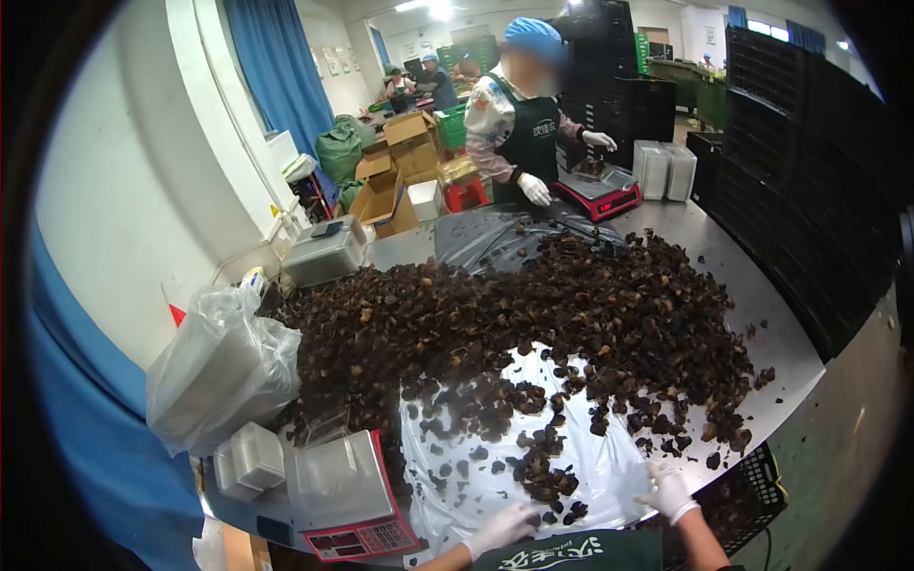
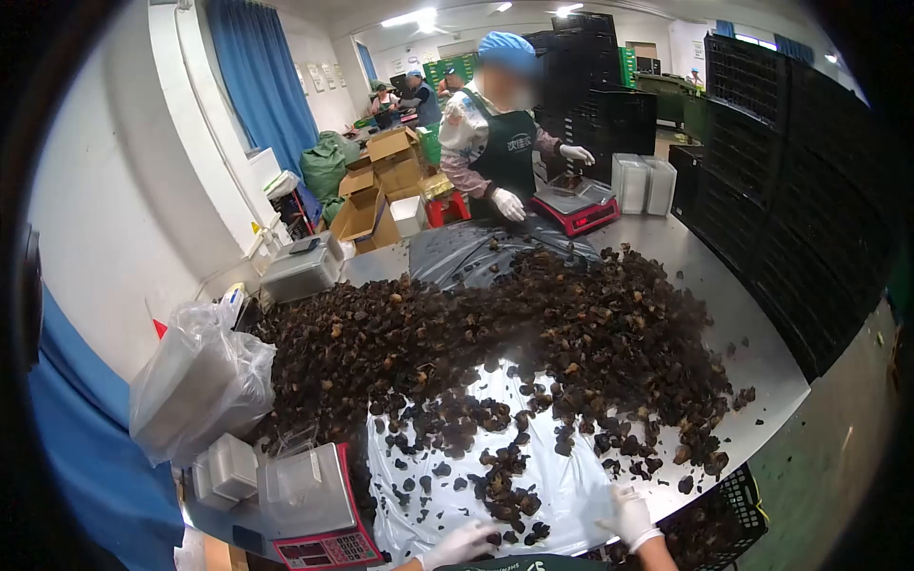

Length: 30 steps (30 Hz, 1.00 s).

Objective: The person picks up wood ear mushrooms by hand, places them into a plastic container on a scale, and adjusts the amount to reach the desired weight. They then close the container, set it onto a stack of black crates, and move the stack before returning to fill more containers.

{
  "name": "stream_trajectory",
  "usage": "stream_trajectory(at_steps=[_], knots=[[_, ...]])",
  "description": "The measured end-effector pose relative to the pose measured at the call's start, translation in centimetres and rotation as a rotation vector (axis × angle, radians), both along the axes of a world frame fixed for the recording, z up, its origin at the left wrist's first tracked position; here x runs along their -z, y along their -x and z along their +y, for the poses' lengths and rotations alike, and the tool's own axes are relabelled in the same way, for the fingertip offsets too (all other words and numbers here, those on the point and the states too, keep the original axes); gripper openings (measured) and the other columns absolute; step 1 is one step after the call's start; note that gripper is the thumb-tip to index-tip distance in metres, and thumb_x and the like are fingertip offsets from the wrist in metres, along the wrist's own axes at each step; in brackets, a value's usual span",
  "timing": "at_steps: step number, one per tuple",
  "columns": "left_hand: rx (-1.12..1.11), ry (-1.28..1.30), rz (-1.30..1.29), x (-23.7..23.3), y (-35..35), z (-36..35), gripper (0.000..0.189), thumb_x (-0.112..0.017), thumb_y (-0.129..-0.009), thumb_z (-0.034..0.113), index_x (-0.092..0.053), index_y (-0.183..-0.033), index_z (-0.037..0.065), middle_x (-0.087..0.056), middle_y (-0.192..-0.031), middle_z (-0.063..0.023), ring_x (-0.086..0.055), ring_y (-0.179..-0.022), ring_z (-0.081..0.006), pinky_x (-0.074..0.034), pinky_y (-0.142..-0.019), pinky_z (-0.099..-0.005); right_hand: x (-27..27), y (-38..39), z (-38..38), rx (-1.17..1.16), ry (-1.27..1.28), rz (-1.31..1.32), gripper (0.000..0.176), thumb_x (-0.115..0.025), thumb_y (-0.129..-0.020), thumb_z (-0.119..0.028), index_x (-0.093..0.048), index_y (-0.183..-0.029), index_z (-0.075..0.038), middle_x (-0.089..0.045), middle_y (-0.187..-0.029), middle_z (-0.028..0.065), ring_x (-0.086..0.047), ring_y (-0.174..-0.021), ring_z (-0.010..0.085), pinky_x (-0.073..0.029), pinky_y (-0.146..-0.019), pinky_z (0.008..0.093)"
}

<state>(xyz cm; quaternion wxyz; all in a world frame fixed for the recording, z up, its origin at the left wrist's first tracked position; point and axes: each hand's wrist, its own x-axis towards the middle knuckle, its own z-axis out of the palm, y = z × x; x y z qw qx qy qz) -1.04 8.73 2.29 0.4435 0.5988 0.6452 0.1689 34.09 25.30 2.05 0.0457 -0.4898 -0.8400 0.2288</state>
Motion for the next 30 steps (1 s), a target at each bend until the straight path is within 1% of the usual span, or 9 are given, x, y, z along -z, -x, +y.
stream_trajectory(at_steps=[2, 5, 7, 9, 10, 16, 23, 25, 30], knots=[[0.297, -0.116, -0.161, 3.7, 0.0, -1.7, 0.05, -0.064, -0.085, 0.008, -0.054, -0.134, 0.007, -0.058, -0.101, -0.0162, -0.058, -0.098, -0.0309, -0.046, -0.087, -0.0369, 0.8, 4.0, -1.5, -0.099, 0.096, 0.026, 0.082, -0.081, -0.068, -0.041, -0.047, -0.134, -0.007, -0.061, -0.105, 0.0248, -0.063, -0.093, 0.0395, -0.052, -0.081, 0.0447], [0.355, -0.229, -0.26, 5.5, -0.4, -1.7, 0.049, -0.064, -0.083, 0.005, -0.057, -0.131, 0.006, -0.056, -0.101, -0.0157, -0.058, -0.095, -0.0297, -0.047, -0.085, -0.0341, -2.6, 10.1, -3.6, -0.19, 0.189, 0.03, 0.087, -0.081, -0.069, -0.041, -0.043, -0.138, -0.006, -0.059, -0.111, 0.025, -0.062, -0.097, 0.0404, -0.052, -0.083, 0.0442], [0.302, -0.225, -0.281, 1.4, -1.1, -0.8, 0.037, -0.063, -0.087, 0.012, -0.061, -0.123, 0.003, -0.059, -0.095, -0.0128, -0.058, -0.087, -0.0242, -0.046, -0.08, -0.0317, -2.2, 11.2, -3.9, -0.238, 0.231, 0.015, 0.088, -0.081, -0.069, -0.04, -0.042, -0.14, -0.004, -0.058, -0.114, 0.025, -0.061, -0.101, 0.0402, -0.051, -0.086, 0.043], [-0.099, 0.457, -0.343, -2.4, -1.8, 0.5, 0.03, -0.059, -0.092, 0.025, -0.065, -0.107, -0.001, -0.061, -0.085, -0.0093, -0.057, -0.079, -0.0182, -0.045, -0.074, -0.0297, -0.8, 12.1, -3.9, -0.382, 0.039, 0.14, 0.093, -0.081, -0.069, -0.038, -0.037, -0.143, -0.002, -0.054, -0.124, 0.0244, -0.057, -0.11, 0.0382, -0.05, -0.091, 0.0408], [-0.061, 0.422, -0.317, -0.7, -1.8, 0.1, 0.039, -0.054, -0.095, 0.036, -0.064, -0.09, -0.001, -0.061, -0.076, -0.0063, -0.054, -0.071, -0.0147, -0.042, -0.067, -0.0293, -0.6, 12.3, -3.7, -0.413, 0.101, 0.08, 0.098, -0.083, -0.069, -0.04, -0.036, -0.144, 0.0, -0.048, -0.131, 0.0253, -0.052, -0.119, 0.0378, -0.047, -0.095, 0.0386], [-0.071, 0.293, -0.279, 2.8, -1.5, -0.3, 0.037, -0.055, -0.093, 0.033, -0.062, -0.083, -0.002, -0.058, -0.072, -0.0064, -0.051, -0.066, -0.0172, -0.042, -0.067, -0.0315, 0.0, 12.5, -3.7, -0.431, 0.094, 0.116, 0.095, -0.082, -0.066, -0.033, -0.037, -0.144, -0.002, -0.051, -0.129, 0.0238, -0.057, -0.111, 0.0375, -0.05, -0.092, 0.0402], [0.09, 0.036, -0.214, 6.7, -0.9, -1.6, 0.026, -0.055, -0.091, 0.021, -0.061, -0.102, -0.002, -0.059, -0.09, -0.0167, -0.059, -0.084, -0.0287, -0.046, -0.076, -0.0335, 1.2, 12.6, -4.2, -0.416, 0.023, 0.094, 0.097, -0.082, -0.065, -0.033, -0.035, -0.144, -0.002, -0.048, -0.132, 0.0252, -0.059, -0.11, 0.039, -0.051, -0.09, 0.0416], [0.081, -0.101, -0.077, 1.9, -1.2, -1.0, 0.033, -0.057, -0.088, 0.011, -0.054, -0.119, 0.001, -0.053, -0.114, -0.0207, -0.055, -0.106, -0.0346, -0.047, -0.085, -0.0362, 0.5, 13.2, -4.5, -0.346, 0.064, 0.02, 0.094, -0.082, -0.067, -0.033, -0.037, -0.143, -0.003, -0.045, -0.138, 0.0251, -0.055, -0.118, 0.0393, -0.05, -0.095, 0.0409], [0.057, -0.282, -0.054, 4.1, -1.4, -0.3, 0.052, -0.061, -0.083, 0.004, -0.046, -0.133, 0.004, -0.045, -0.129, -0.0212, -0.047, -0.122, -0.0378, -0.043, -0.1, -0.0384, 0.3, 14.3, -4.2, -0.355, 0.04, 0.125, 0.095, -0.081, -0.067, -0.033, -0.035, -0.144, 0.0, -0.044, -0.137, 0.0292, -0.059, -0.11, 0.0408, -0.05, -0.091, 0.043]])
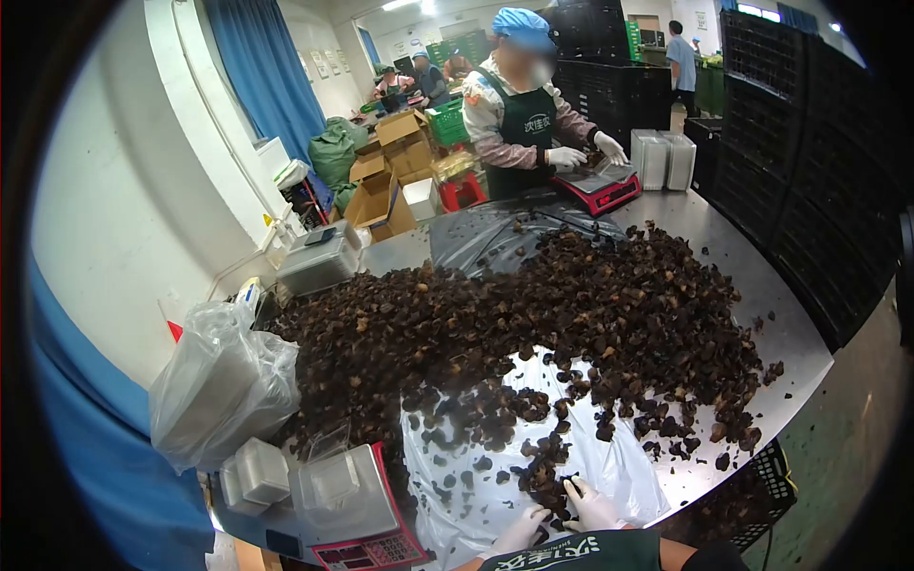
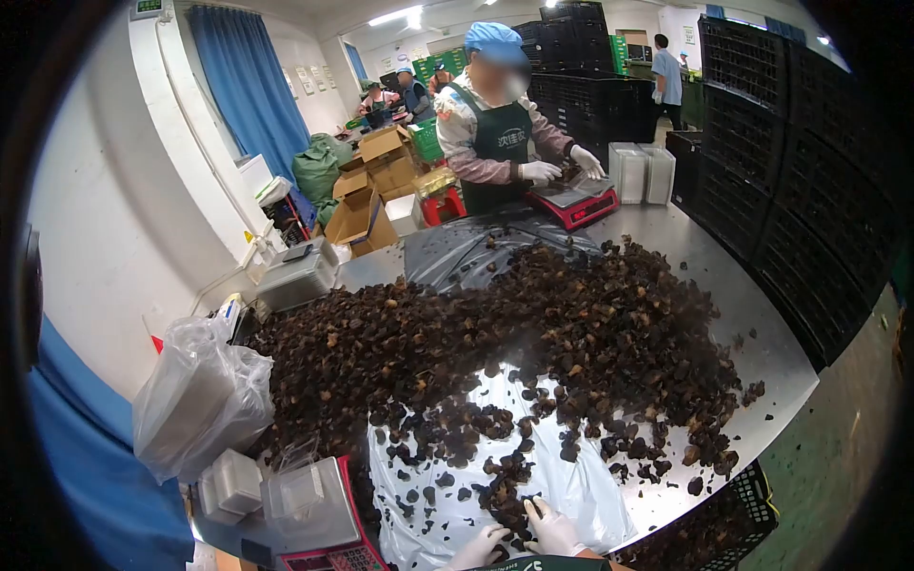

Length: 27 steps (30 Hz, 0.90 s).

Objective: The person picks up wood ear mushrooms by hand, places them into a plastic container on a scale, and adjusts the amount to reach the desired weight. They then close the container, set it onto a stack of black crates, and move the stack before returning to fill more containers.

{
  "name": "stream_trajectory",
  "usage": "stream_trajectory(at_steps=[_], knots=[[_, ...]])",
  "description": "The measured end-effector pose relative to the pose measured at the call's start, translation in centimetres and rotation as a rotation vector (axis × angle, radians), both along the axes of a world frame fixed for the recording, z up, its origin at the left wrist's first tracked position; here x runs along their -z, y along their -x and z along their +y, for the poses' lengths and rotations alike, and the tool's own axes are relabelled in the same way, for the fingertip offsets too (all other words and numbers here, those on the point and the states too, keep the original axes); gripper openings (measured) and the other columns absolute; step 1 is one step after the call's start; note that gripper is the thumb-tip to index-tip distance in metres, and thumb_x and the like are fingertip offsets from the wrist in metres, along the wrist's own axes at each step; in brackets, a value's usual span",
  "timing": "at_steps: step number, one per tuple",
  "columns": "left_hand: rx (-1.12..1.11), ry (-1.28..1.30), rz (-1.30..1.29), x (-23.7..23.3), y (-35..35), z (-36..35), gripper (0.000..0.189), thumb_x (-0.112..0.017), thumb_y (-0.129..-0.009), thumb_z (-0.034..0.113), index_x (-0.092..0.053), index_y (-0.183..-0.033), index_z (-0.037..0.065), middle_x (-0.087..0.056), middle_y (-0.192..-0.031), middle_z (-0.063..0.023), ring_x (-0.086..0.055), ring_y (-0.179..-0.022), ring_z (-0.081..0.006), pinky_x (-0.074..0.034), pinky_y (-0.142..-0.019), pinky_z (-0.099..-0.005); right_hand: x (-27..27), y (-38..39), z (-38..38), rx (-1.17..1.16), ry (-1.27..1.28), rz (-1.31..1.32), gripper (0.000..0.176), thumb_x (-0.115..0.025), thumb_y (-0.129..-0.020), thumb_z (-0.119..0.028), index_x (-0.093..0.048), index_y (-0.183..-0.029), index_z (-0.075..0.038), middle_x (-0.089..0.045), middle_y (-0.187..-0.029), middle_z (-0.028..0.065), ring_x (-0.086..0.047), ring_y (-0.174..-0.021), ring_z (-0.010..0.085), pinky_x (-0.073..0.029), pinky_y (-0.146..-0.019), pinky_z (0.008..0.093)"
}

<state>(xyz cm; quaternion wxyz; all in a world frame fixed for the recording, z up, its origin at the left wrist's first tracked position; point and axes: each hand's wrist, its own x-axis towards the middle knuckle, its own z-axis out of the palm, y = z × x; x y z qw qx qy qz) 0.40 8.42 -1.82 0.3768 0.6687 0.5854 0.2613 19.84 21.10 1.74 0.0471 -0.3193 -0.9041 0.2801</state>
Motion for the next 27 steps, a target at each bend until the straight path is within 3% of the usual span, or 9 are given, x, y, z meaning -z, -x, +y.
stream_trajectory(at_steps=[5, 8, 10, 20, 27], knots=[[0.092, 0.086, 0.053, 0.9, 0.2, 0.4, 0.063, -0.063, -0.08, 0.003, -0.042, -0.139, 0.004, -0.041, -0.136, -0.0242, -0.044, -0.127, -0.0408, -0.041, -0.104, -0.0388, 0.7, 0.2, 0.7, -0.024, -0.012, 0.029, 0.094, -0.081, -0.068, -0.031, -0.035, -0.143, 0.001, -0.044, -0.137, 0.029, -0.059, -0.11, 0.0406, -0.05, -0.092, 0.043], [0.126, -0.033, 0.082, 1.3, 0.3, 0.3, 0.07, -0.064, -0.078, 0.002, -0.04, -0.143, 0.007, -0.036, -0.142, -0.0284, -0.04, -0.13, -0.0436, -0.04, -0.106, -0.0391, 0.7, 0.3, 0.7, -0.024, 0.007, 0.008, 0.094, -0.081, -0.067, -0.031, -0.036, -0.143, 0.001, -0.044, -0.136, 0.0285, -0.059, -0.11, 0.0403, -0.05, -0.092, 0.0429], [0.122, 0.089, 0.118, -0.9, 0.0, 0.7, 0.073, -0.065, -0.077, 0.003, -0.039, -0.145, 0.009, -0.031, -0.145, -0.0323, -0.038, -0.133, -0.0453, -0.039, -0.106, -0.0405, 0.7, 0.3, 0.6, -0.022, 0.013, -0.008, 0.094, -0.081, -0.067, -0.031, -0.036, -0.143, 0.001, -0.044, -0.137, 0.0285, -0.059, -0.111, 0.0403, -0.05, -0.092, 0.0428], [0.148, 0.081, 0.196, 0.9, -0.1, 0.5, 0.074, -0.067, -0.075, 0.003, -0.042, -0.144, 0.014, -0.03, -0.145, -0.0326, -0.039, -0.132, -0.0467, -0.04, -0.106, -0.0435, 1.5, 0.3, 0.4, -0.015, -0.011, 0.008, 0.094, -0.081, -0.067, -0.031, -0.035, -0.143, 0.001, -0.044, -0.137, 0.0284, -0.057, -0.113, 0.0416, -0.05, -0.092, 0.0437], [0.138, 0.043, 0.185, 1.2, -0.3, 0.5, 0.069, -0.066, -0.077, 0.007, -0.044, -0.142, 0.014, -0.038, -0.138, -0.0301, -0.044, -0.126, -0.0447, -0.042, -0.104, -0.0436, 1.8, 0.2, 0.2, -0.005, -0.04, 0.027, 0.094, -0.081, -0.068, -0.033, -0.036, -0.143, 0.0, -0.044, -0.137, 0.0267, -0.056, -0.114, 0.0409, -0.05, -0.091, 0.0439]])
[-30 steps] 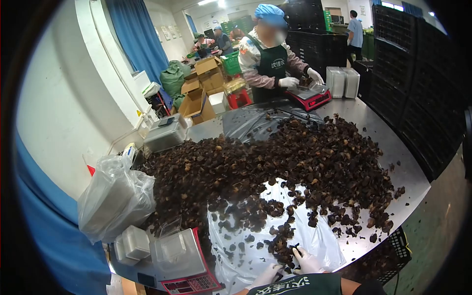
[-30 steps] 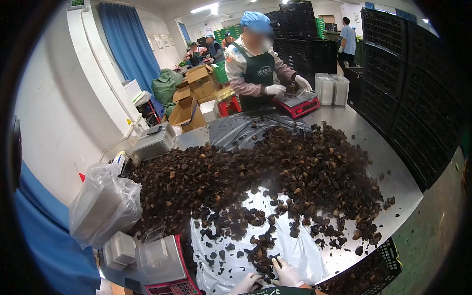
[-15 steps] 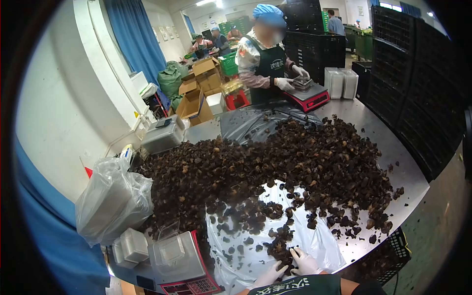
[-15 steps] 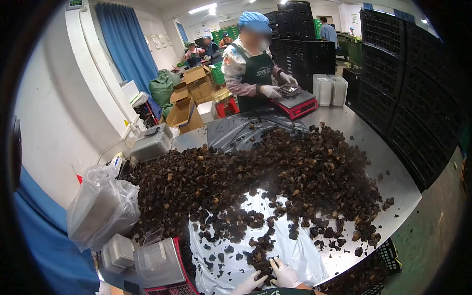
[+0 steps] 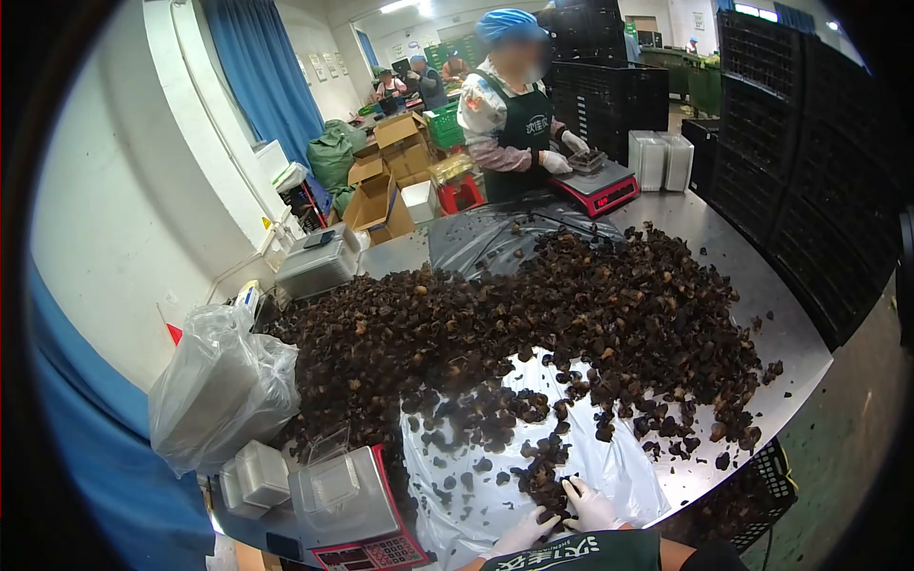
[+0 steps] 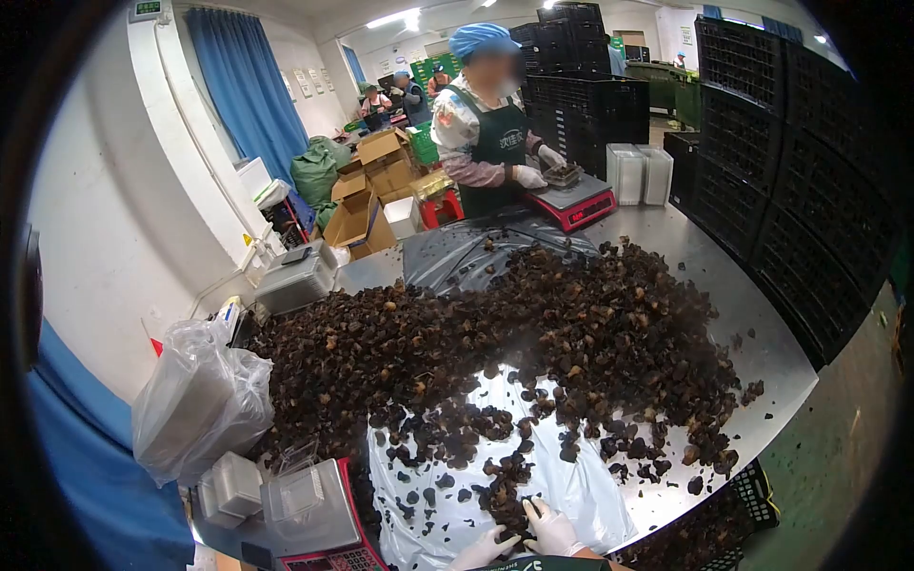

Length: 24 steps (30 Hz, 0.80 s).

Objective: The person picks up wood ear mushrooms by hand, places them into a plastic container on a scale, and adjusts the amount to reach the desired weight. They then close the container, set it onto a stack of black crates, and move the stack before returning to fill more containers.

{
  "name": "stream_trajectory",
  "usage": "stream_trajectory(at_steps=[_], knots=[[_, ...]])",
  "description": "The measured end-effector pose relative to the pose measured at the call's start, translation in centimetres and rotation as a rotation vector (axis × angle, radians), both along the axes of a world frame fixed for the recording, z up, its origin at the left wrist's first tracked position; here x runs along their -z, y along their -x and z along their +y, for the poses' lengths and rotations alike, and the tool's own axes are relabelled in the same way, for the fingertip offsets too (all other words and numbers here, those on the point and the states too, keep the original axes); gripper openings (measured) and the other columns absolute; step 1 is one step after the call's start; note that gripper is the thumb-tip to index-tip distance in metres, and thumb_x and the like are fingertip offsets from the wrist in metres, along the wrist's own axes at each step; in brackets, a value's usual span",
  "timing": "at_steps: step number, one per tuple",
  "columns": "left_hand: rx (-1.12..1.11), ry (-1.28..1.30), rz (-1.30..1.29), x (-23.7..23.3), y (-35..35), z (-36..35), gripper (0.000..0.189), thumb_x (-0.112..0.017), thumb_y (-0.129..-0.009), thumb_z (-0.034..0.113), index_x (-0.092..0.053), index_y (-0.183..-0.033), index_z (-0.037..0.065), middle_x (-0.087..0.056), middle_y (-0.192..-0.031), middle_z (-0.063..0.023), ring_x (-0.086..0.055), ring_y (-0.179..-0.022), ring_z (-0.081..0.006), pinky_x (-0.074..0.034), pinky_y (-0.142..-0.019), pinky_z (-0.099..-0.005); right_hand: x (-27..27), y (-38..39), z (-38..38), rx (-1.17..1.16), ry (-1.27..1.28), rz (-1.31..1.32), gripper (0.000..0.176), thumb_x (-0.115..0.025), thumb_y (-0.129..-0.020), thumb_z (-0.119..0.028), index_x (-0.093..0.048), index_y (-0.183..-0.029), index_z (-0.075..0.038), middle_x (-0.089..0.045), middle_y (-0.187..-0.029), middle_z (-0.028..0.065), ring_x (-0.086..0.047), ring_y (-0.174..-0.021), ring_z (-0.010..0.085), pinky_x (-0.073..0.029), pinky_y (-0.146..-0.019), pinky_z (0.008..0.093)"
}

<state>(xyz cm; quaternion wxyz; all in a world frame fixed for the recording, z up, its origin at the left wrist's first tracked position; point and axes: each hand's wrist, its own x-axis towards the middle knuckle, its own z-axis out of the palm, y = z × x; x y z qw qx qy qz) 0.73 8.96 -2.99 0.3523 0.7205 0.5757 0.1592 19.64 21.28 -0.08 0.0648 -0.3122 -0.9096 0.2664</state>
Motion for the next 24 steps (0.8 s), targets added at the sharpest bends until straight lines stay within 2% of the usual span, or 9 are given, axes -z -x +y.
stream_trajectory(at_steps=[8, 10, 14, 18, 24], knots=[[0.002, -0.016, -0.034, 0.0, 0.1, 0.1, 0.066, -0.067, -0.076, 0.009, -0.047, -0.139, 0.012, -0.046, -0.129, -0.0259, -0.051, -0.116, -0.0434, -0.045, -0.098, -0.0437, 0.1, 0.0, 0.0, -0.002, -0.021, 0.004, 0.093, -0.08, -0.068, -0.035, -0.036, -0.143, 0.0, -0.045, -0.137, 0.0261, -0.056, -0.115, 0.0399, -0.049, -0.092, 0.0441], [-0.032, -0.035, -0.051, -0.4, 0.1, -0.2, 0.061, -0.067, -0.077, 0.007, -0.049, -0.136, 0.011, -0.049, -0.125, -0.0226, -0.052, -0.112, -0.0411, -0.045, -0.096, -0.0432, -0.1, 0.1, 0.0, -0.007, -0.01, -0.014, 0.092, -0.08, -0.068, -0.035, -0.037, -0.142, 0.0, -0.045, -0.137, 0.0261, -0.056, -0.115, 0.0396, -0.049, -0.092, 0.0437], [-0.054, 0.001, -0.106, 1.8, 0.1, -0.3, 0.057, -0.065, -0.079, 0.006, -0.051, -0.134, 0.012, -0.053, -0.12, -0.0195, -0.052, -0.11, -0.0382, -0.046, -0.094, -0.0427, -0.2, 0.1, 0.1, 0.0, 0.004, 0.001, 0.091, -0.08, -0.069, -0.034, -0.037, -0.142, 0.0, -0.045, -0.136, 0.026, -0.056, -0.115, 0.0387, -0.049, -0.092, 0.0434], [-0.089, -0.018, -0.084, -0.3, 0.0, -0.4, 0.054, -0.066, -0.08, 0.005, -0.053, -0.132, 0.014, -0.056, -0.116, -0.0173, -0.051, -0.11, -0.0361, -0.045, -0.093, -0.0419, -0.4, 0.2, 0.1, 0.002, -0.004, -0.005, 0.089, -0.079, -0.069, -0.034, -0.039, -0.141, -0.001, -0.045, -0.136, 0.0258, -0.056, -0.116, 0.0373, -0.049, -0.092, 0.0431], [-0.087, -0.046, -0.054, 0.4, 0.1, -0.5, 0.055, -0.068, -0.079, 0.005, -0.055, -0.131, 0.016, -0.056, -0.113, -0.0161, -0.052, -0.107, -0.0355, -0.044, -0.094, -0.0416, 0.1, 0.1, 0.0, 0.006, -0.007, -0.006, 0.089, -0.079, -0.07, -0.034, -0.039, -0.142, -0.001, -0.045, -0.137, 0.0255, -0.056, -0.116, 0.0367, -0.048, -0.092, 0.0431]])
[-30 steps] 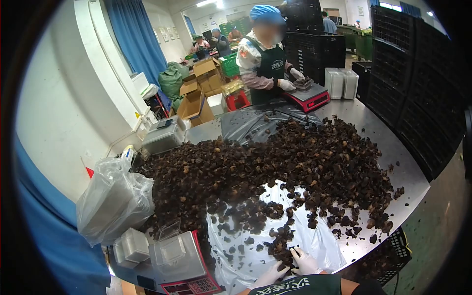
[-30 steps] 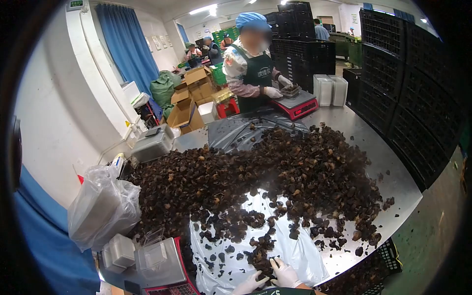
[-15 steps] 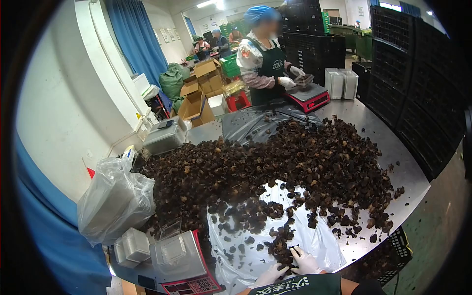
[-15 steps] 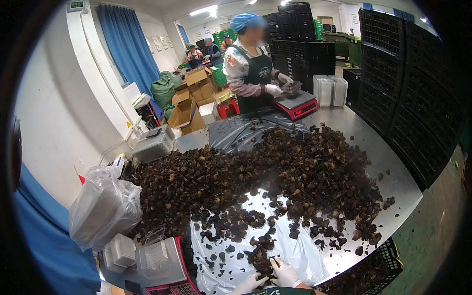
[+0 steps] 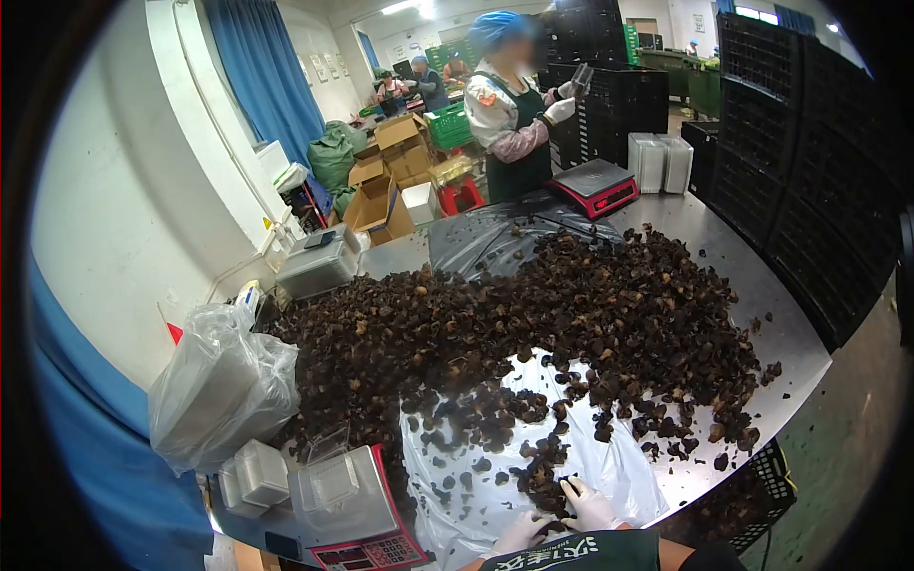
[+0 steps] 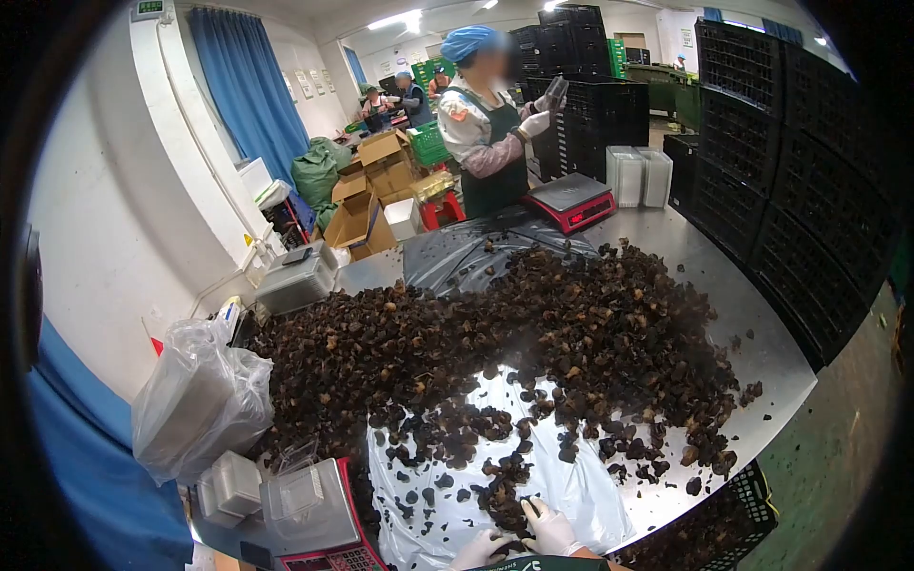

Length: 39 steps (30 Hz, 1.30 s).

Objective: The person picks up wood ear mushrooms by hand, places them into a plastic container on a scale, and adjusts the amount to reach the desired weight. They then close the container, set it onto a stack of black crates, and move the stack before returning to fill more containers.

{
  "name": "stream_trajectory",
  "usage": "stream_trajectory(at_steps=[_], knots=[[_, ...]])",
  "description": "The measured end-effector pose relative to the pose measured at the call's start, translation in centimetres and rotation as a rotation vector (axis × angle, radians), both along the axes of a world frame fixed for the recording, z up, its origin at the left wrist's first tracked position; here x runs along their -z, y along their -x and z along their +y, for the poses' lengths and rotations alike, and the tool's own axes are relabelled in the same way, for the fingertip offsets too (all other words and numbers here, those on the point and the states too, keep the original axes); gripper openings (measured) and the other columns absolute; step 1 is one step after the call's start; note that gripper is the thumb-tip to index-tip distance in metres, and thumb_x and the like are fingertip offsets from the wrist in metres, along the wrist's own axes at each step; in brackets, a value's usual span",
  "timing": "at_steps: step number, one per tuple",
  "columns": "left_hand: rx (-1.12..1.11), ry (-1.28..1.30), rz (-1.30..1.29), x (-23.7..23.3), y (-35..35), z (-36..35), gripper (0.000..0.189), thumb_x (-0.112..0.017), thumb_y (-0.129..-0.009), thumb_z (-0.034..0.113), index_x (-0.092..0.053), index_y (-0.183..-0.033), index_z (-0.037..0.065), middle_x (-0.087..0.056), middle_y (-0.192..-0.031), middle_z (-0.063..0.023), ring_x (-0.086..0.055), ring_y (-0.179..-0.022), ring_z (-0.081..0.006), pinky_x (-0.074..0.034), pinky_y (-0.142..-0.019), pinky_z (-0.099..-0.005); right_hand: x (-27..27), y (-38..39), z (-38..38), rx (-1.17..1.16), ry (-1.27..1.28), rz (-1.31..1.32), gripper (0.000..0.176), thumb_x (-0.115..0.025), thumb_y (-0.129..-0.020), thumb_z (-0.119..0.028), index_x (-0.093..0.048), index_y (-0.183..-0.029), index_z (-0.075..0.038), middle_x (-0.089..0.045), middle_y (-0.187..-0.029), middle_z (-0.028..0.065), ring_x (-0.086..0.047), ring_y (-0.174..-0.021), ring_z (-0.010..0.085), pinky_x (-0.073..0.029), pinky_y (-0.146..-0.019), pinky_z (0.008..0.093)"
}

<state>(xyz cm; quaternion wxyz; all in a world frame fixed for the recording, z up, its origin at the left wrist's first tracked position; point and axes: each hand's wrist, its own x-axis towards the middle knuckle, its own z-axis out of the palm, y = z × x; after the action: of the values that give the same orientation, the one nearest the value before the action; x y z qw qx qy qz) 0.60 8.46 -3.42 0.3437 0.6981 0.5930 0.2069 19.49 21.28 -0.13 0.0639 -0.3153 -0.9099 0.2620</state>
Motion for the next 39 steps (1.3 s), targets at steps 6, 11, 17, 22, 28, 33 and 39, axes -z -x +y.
stream_trajectory(at_steps=[6, 11, 17, 22, 28, 33, 39], knots=[[0.003, -0.033, -0.027, -0.1, 0.0, 0.1, 0.055, -0.068, -0.079, 0.005, -0.055, -0.131, 0.016, -0.057, -0.11, -0.0159, -0.052, -0.106, -0.0356, -0.044, -0.093, -0.0414, -0.3, 0.0, 0.0, -0.002, 0.006, -0.003, 0.089, -0.079, -0.07, -0.033, -0.038, -0.142, -0.001, -0.045, -0.137, 0.0258, -0.055, -0.117, 0.0371, -0.048, -0.093, 0.0429], [0.012, -0.012, -0.021, -0.2, 0.1, 0.1, 0.055, -0.068, -0.078, 0.004, -0.055, -0.131, 0.015, -0.057, -0.109, -0.0165, -0.052, -0.105, -0.0354, -0.045, -0.092, -0.0416, -0.5, 0.0, 0.0, 0.003, 0.023, 0.015, 0.088, -0.079, -0.07, -0.032, -0.038, -0.142, -0.001, -0.045, -0.137, 0.026, -0.055, -0.117, 0.0376, -0.048, -0.093, 0.0426], [0.018, 0.029, 0.016, -0.5, 0.0, 0.3, 0.052, -0.068, -0.078, 0.006, -0.056, -0.128, 0.014, -0.056, -0.105, -0.0169, -0.052, -0.102, -0.0354, -0.045, -0.09, -0.0423, -0.5, 0.0, 0.1, 0.005, 0.03, 0.017, 0.088, -0.079, -0.07, -0.032, -0.039, -0.142, -0.002, -0.045, -0.136, 0.0255, -0.055, -0.117, 0.0376, -0.048, -0.093, 0.0425], [0.016, -0.033, 0.007, -0.2, 0.1, 0.3, 0.05, -0.068, -0.079, 0.007, -0.056, -0.127, 0.014, -0.056, -0.103, -0.0168, -0.052, -0.101, -0.0361, -0.045, -0.089, -0.0434, -0.4, 0.0, 0.1, 0.004, 0.027, 0.029, 0.088, -0.079, -0.07, -0.031, -0.039, -0.142, -0.002, -0.046, -0.136, 0.0251, -0.056, -0.117, 0.0369, -0.049, -0.092, 0.0424], [0.005, -0.044, 0.026, -0.1, 0.0, 0.3, 0.049, -0.068, -0.078, 0.007, -0.057, -0.126, 0.013, -0.055, -0.104, -0.0171, -0.051, -0.102, -0.0362, -0.044, -0.089, -0.0438, -1.7, 0.1, 0.5, -0.04, 0.026, -0.074, 0.087, -0.079, -0.07, -0.032, -0.039, -0.142, -0.002, -0.045, -0.137, 0.0262, -0.06, -0.11, 0.038, -0.05, -0.09, 0.0424], [-0.016, -0.005, -0.014, -2.0, -0.2, 0.2, 0.051, -0.068, -0.078, 0.006, -0.057, -0.126, 0.014, -0.056, -0.109, -0.017, -0.051, -0.106, -0.0366, -0.043, -0.093, -0.0435, -11.3, 3.0, 3.2, -0.182, -0.125, -0.176, 0.074, -0.077, -0.073, -0.03, -0.046, -0.134, -0.001, -0.05, -0.129, 0.0235, -0.064, -0.099, 0.0336, -0.052, -0.082, 0.0418], [-0.032, -0.12, -0.042, -2.5, -0.2, 0.5, 0.051, -0.066, -0.074, 0.001, -0.06, -0.123, 0.013, -0.056, -0.116, -0.0176, -0.05, -0.111, -0.0367, -0.041, -0.098, -0.0439, -26.7, 9.4, 3.4, -0.492, -0.443, 0.11, 0.051, -0.07, -0.072, -0.02, -0.053, -0.117, 0.0, -0.058, -0.109, 0.0149, -0.063, -0.083, 0.0253, -0.048, -0.069, 0.0357]])
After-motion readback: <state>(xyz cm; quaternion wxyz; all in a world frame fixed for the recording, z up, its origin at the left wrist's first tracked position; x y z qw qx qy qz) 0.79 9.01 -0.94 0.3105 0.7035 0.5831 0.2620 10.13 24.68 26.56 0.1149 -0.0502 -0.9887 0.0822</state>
